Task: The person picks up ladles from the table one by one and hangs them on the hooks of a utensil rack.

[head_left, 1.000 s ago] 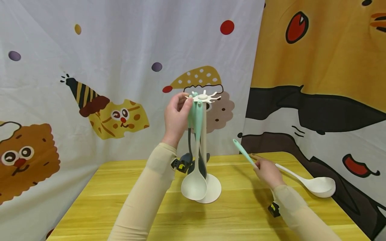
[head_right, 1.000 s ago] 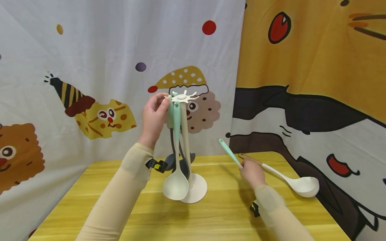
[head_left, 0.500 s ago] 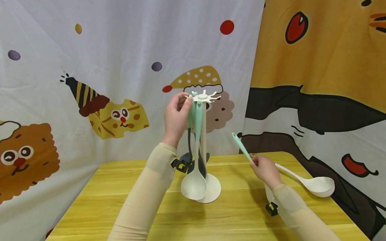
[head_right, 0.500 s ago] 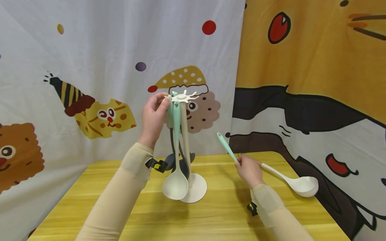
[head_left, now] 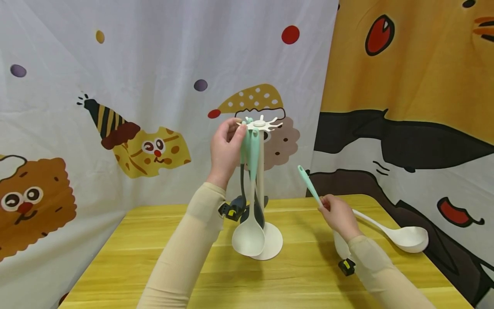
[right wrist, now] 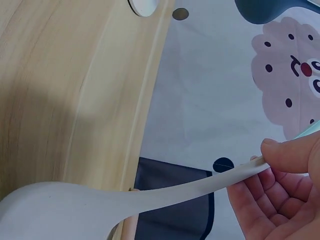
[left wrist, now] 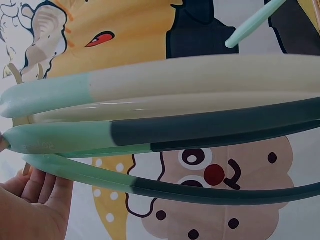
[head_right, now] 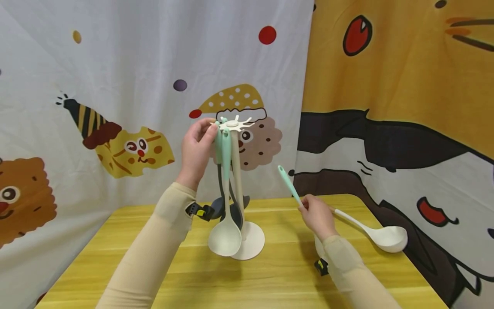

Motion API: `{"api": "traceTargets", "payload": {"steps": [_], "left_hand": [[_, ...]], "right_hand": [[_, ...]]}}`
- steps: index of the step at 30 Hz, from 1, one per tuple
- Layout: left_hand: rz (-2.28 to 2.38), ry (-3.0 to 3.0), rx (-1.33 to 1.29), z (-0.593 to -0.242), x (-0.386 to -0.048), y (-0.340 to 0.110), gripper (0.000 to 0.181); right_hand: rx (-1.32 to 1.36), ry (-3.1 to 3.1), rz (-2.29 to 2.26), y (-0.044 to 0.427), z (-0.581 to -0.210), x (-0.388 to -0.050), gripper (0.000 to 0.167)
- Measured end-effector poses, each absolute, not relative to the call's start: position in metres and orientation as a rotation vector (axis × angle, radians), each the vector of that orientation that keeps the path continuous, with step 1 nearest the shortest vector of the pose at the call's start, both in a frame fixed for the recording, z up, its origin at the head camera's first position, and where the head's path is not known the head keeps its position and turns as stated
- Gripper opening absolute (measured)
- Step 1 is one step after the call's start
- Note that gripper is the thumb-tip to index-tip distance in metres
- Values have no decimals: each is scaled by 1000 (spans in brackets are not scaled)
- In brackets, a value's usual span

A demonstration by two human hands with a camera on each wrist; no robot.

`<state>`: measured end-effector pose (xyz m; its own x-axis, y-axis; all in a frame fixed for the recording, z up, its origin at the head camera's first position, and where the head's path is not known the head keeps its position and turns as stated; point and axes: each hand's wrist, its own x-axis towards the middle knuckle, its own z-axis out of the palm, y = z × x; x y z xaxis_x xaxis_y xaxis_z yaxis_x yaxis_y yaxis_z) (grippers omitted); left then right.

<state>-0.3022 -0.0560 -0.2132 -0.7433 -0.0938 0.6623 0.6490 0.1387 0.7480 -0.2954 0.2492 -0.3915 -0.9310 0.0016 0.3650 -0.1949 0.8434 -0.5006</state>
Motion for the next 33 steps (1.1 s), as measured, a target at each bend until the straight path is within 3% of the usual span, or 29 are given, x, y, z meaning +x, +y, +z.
{"api": "traceTargets", "payload": {"steps": [33], "left_hand": [[-1673, -1842, -541, -214, -302, -54, 38]], "right_hand": [[265, -2320, 825, 223, -357, -282, 14]]}}
